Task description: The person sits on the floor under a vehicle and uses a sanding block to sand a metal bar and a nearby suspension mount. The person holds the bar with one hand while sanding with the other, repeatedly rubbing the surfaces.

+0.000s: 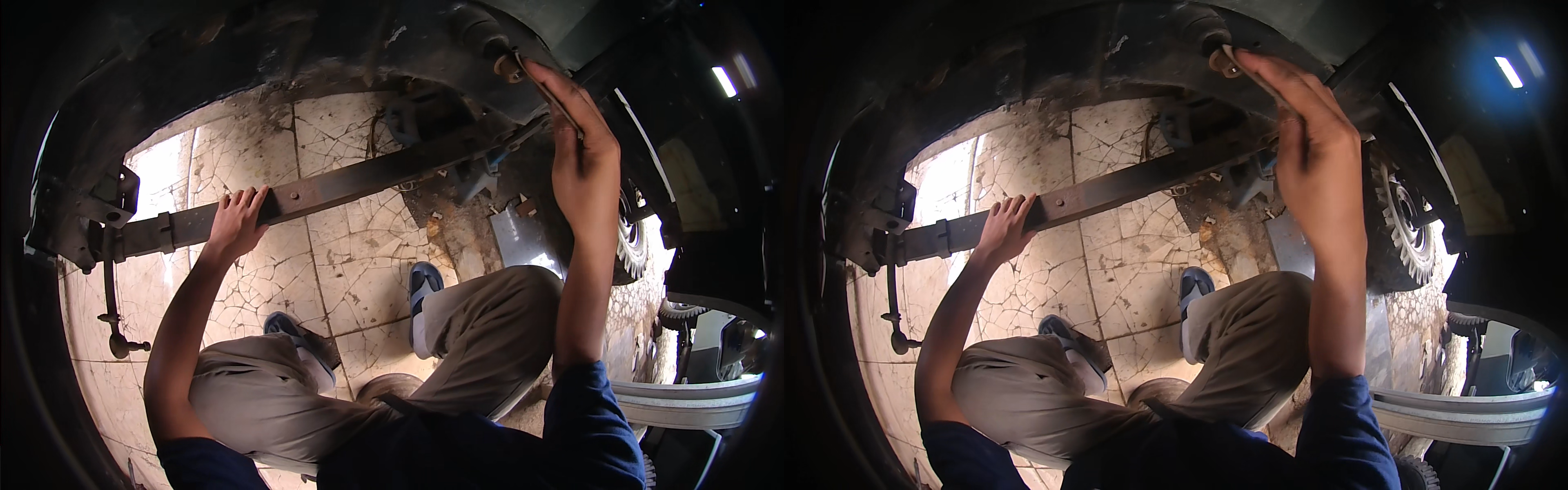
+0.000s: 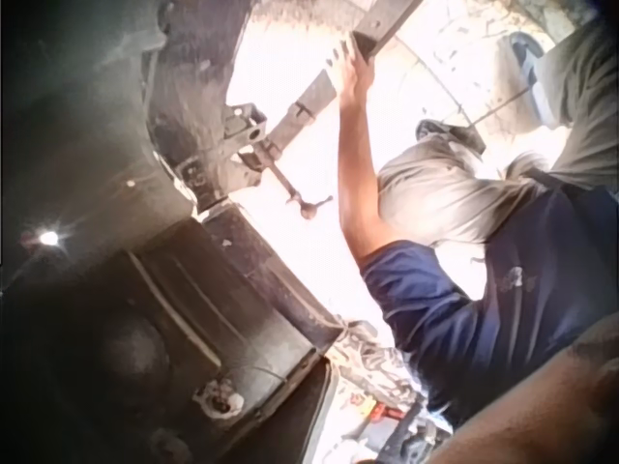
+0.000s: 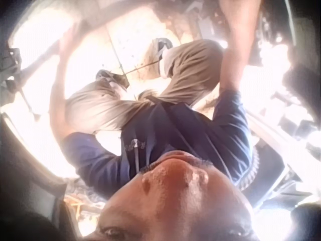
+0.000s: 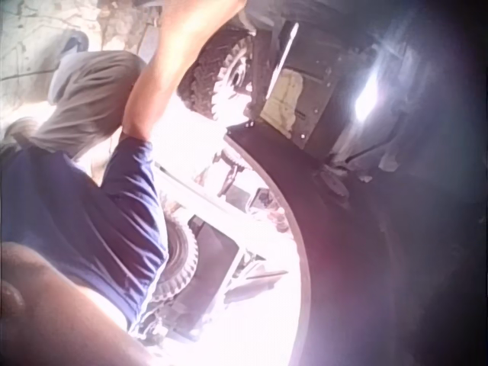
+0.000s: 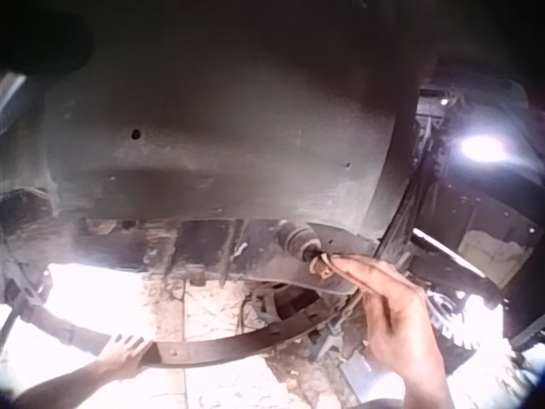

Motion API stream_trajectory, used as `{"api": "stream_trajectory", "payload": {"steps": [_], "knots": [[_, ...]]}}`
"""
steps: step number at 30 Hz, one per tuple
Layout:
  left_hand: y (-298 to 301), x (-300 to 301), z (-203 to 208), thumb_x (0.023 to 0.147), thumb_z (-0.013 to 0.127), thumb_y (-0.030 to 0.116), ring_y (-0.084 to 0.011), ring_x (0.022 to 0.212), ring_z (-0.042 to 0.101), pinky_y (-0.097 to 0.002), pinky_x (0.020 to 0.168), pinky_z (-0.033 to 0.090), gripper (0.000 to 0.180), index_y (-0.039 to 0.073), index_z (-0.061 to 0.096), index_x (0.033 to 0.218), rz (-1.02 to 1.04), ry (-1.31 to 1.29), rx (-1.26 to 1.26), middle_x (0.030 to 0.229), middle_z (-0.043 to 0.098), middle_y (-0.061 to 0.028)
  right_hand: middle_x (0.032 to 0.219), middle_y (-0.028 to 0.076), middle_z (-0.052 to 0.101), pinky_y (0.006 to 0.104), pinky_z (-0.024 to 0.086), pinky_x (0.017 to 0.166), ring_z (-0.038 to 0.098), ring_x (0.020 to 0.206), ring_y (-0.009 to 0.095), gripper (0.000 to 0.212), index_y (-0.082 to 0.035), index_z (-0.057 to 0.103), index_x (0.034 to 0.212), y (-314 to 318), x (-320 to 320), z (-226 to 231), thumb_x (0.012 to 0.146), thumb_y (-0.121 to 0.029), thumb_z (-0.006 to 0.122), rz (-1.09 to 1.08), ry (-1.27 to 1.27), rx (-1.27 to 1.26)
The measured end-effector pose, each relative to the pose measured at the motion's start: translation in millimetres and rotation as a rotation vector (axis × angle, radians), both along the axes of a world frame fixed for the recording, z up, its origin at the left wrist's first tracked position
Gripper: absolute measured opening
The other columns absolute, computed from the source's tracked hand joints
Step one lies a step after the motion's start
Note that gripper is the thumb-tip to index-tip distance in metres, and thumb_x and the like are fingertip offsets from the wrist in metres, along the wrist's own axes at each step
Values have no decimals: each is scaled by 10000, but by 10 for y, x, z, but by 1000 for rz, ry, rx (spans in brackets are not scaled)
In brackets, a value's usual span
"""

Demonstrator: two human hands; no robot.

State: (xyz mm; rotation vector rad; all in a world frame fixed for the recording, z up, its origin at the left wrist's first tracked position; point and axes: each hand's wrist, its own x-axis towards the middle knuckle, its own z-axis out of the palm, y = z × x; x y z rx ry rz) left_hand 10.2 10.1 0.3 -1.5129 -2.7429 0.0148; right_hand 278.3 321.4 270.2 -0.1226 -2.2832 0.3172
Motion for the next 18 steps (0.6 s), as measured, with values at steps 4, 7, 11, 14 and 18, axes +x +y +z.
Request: {"api": "stream_trajectory", "payload": {"steps": [4, 7, 11, 14, 18], "knots": [[-5, 9, 0, 823, 724, 315, -290, 1234, 475, -453, 1036, 356, 788, 85, 342, 1473, -3, 14, 35, 1296, 513, -127, 1147, 65, 682, 241, 447, 916, 600, 1035, 93, 374, -53, 623, 1286, 301, -8, -163, 955, 31, 470, 183, 43, -380], [25, -8, -9, 830, 717, 328, -288, 1230, 482, -458, 1030, 358, 778, 86, 345, 1470, -19, 19, 43, 1282, 527, -127, 1129, 52, 666, 236, 432, 940, 588, 1061, 106, 327, -23, 597, 1292, 470, 20, -247, 978, -49, 511, 141, -44, -449], [46, -21, 36, 866, 685, 346, -307, 1260, 471, -456, 1046, 362, 737, 90, 346, 1468, 26, -72, 6, 1320, 509, -139, 1125, 42, 645, 241, 446, 928, 597, 1048, 108, 325, -32, 552, 1285, 534, -9, -437, 967, -90, 583, 201, -244, -678], [75, -27, 295, 903, 649, 370, -342, 1273, 481, -441, 1055, 392, 685, 84, 366, 1457, 45, -228, -101, 1381, 482, -172, 1129, 33, 633, 250, 472, 880, 607, 1018, 114, 339, -42, 534, 1278, 452, -100, -537, 958, -110, 620, 243, -408, -750], [94, -22, 709, 952, 565, 462, -348, 1243, 535, -419, 1045, 441, 655, 78, 384, 1452, 30, -459, -216, 1402, 496, -193, 1133, 48, 661, 283, 492, 866, 617, 1007, 119, 403, -24, 556, 1278, 433, -560, -1021, 924, -173, 679, 241, -671, -465]]}}
